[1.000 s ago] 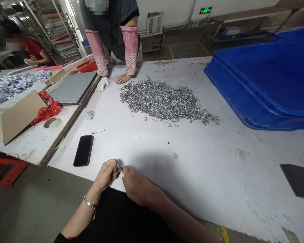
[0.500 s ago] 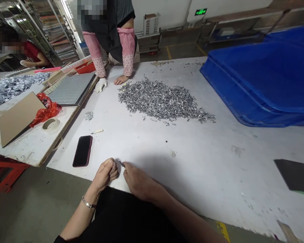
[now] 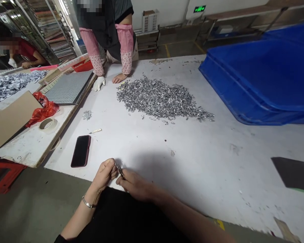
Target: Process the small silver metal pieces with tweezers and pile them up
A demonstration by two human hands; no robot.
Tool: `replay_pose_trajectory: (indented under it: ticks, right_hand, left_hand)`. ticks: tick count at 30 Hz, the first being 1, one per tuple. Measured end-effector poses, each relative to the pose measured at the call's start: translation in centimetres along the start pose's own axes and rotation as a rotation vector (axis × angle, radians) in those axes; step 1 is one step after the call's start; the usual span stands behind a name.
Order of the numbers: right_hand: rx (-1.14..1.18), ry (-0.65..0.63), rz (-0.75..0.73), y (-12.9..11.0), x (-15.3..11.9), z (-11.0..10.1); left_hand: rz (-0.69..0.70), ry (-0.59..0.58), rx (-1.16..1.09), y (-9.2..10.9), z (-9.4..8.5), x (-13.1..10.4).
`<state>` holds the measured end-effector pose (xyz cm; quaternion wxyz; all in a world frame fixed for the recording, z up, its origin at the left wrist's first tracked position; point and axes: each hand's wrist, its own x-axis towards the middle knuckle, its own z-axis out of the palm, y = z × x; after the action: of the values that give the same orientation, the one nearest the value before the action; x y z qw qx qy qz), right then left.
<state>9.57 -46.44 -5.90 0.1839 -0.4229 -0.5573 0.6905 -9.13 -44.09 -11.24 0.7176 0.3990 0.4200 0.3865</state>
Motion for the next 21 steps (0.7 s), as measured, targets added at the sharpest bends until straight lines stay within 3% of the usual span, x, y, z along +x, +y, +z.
replay_pose_trajectory:
  ticks: [3,7,11,14,16,19,21]
  right_hand:
    - [-0.234,0.091,-0.068,0.0,0.0,-0.3]
    - [-0.257,0.121,-0.129,-0.2,0.2,-0.2]
    - [-0.294,0.108,-0.077,-0.6,0.0,0.5]
    - [-0.359,0.067,-0.022,-0.6,-0.3,0.8]
    - [-0.353,0.084,-0.022,-0.4,-0.4,0.8]
    - [-0.368,0.126,-0.063,0.0,-0.4,0.5]
    - [-0.411,0.138,-0.112,0.3,-0.5,0.4]
  left_hand:
    - [-0.007,-0.013,0.041,0.1,0.1,-0.1]
    - [0.055,0.029,0.284,0.5,0.8,-0.6]
    - [0.207,0.230,0.565,0.9,1.4,-0.6]
    - [0.238,0.377,0.530,0.8,1.1,-0.3]
    - [0.173,0.314,0.352,0.4,0.8,-0.2]
    - [0.044,0.099,0.023,0.1,0.7,-0.3]
    - [0.025,0.015,-0.076,0.0,0.8,-0.4]
